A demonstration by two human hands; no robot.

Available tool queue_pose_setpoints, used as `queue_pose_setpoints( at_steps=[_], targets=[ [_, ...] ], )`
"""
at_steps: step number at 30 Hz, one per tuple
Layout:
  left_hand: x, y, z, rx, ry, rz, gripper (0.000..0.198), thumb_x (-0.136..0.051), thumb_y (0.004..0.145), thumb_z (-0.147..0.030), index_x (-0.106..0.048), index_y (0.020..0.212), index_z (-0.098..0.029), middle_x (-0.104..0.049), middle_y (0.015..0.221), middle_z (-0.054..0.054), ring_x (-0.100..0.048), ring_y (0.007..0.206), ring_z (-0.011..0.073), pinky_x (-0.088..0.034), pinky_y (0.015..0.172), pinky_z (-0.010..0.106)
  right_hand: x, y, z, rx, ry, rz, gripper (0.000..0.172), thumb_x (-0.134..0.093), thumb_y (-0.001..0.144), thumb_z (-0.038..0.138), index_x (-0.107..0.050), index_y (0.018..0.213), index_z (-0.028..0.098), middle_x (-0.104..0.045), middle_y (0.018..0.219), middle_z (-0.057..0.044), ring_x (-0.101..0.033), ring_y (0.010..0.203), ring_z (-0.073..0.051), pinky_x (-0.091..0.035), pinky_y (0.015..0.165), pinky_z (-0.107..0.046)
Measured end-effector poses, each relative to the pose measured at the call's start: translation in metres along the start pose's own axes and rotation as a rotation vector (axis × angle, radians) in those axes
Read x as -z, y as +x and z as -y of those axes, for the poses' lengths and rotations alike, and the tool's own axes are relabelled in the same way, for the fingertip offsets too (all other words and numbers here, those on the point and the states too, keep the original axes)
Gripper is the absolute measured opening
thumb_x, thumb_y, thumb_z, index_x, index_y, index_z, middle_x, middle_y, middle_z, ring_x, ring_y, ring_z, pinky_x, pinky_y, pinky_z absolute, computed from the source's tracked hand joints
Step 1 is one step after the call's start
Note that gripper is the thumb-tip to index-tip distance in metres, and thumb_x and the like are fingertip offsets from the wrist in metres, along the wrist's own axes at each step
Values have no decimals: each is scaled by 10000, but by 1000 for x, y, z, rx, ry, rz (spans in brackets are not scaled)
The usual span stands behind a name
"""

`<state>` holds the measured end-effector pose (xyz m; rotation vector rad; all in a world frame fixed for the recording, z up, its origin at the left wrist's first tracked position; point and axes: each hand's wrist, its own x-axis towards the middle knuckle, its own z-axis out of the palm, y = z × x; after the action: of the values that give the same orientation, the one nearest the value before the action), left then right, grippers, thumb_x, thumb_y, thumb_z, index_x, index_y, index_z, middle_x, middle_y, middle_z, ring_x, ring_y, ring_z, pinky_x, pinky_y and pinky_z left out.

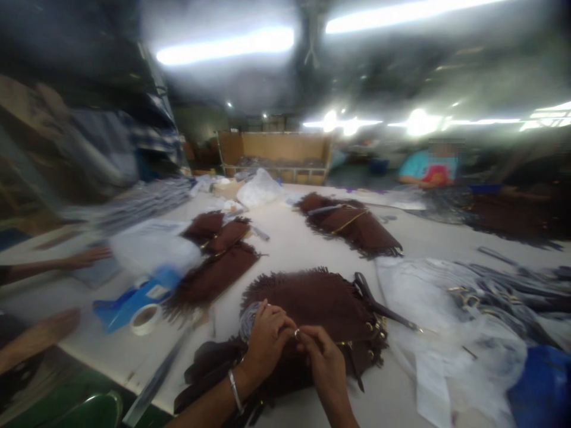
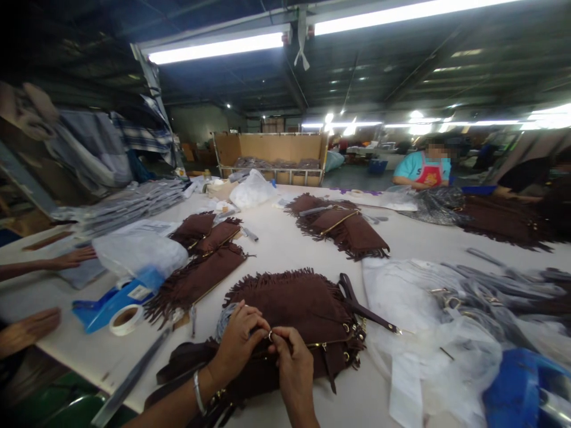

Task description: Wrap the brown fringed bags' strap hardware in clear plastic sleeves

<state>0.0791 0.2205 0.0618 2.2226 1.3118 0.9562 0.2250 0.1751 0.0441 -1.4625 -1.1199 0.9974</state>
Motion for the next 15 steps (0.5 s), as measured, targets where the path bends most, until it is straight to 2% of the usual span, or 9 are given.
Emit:
queue_pose_setpoints(
  at_steps=[7,12,15],
  targets=[
    [-4,-3,-5,-76,129,30,152,-499,918,-200,-614,827,-238,-637,868,-3,-563,950,205,-151,1154,611,0,3,0,-31,75,11,362,-635,780,464,-628,1013,188,-729,874,-41,-677,679,-179,-524,669,-266],
    [-2,-4,-7,-96,133,29,137,-514,916,-209,-603,814,-228,-641,852,-3,-564,949,205,-183,1150,588,3,5,-9,-77,77,70,248,-630,797,414,-641,876,179,-676,659,1,-617,609,-151,-466,572,-223],
    [-3,-3,-5,-93,137,41,125,-524,917,-200,-599,821,-228,-642,851,-13,-560,966,198,-175,1154,576,3,10,-13,-103,88,81,245,-643,790,406,-639,865,173,-667,637,5,-594,584,-142,-444,543,-217]
  ],
)
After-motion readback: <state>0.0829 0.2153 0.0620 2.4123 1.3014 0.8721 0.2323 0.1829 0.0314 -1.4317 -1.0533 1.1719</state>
